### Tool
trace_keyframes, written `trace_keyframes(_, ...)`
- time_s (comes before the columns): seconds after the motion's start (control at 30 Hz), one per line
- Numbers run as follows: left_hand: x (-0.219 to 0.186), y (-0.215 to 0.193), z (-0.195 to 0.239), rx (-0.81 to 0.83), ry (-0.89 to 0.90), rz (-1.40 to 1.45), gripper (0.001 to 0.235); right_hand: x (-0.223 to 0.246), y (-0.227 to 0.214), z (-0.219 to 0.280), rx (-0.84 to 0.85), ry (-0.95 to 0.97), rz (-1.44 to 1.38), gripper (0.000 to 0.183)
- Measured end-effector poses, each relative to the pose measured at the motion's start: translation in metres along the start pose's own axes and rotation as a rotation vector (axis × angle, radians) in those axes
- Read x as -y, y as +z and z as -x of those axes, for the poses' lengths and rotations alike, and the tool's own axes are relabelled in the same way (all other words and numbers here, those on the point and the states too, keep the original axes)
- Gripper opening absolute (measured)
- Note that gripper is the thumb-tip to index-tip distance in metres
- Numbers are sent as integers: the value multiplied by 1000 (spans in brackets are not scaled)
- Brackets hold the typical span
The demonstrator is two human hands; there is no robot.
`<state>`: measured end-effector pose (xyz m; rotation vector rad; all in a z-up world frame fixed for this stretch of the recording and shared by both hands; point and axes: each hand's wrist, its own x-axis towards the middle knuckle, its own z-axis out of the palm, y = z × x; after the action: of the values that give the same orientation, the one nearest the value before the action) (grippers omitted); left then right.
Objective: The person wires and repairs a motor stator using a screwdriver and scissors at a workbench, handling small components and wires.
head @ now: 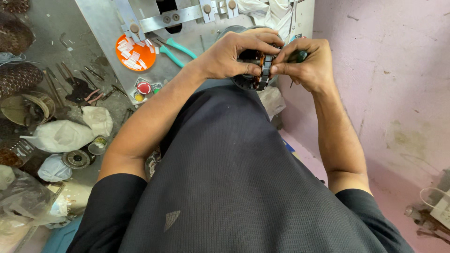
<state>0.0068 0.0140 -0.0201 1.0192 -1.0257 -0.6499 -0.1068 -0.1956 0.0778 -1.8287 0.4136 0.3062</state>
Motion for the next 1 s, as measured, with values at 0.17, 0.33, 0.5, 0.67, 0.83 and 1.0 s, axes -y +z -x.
trace_keyframes(0.17,2,2,3,-4,-32,45,54,7,2,5,30,69,15,23)
trace_keyframes(0.33,-2,6,7,-31,-70,-24,66,2,16,21,-9,38,-154,26)
trace_keyframes(0.5,-17,27,3,-46,-13,-408,114,-2,16,37,-167,33,-448,46)
trace_keyframes(0.67,-24,32,1,-82,-32,-350,113,-4,8,52,-523,13,-909,45)
trace_keyframes(0.83,-18,40,4,-91,163,-517,108,-18,27,71,-578,-90,-914,35)
trace_keyframes(1.0,-21,28,5,-29,37,-387,89,-24,64,83,-692,-410,-534,54)
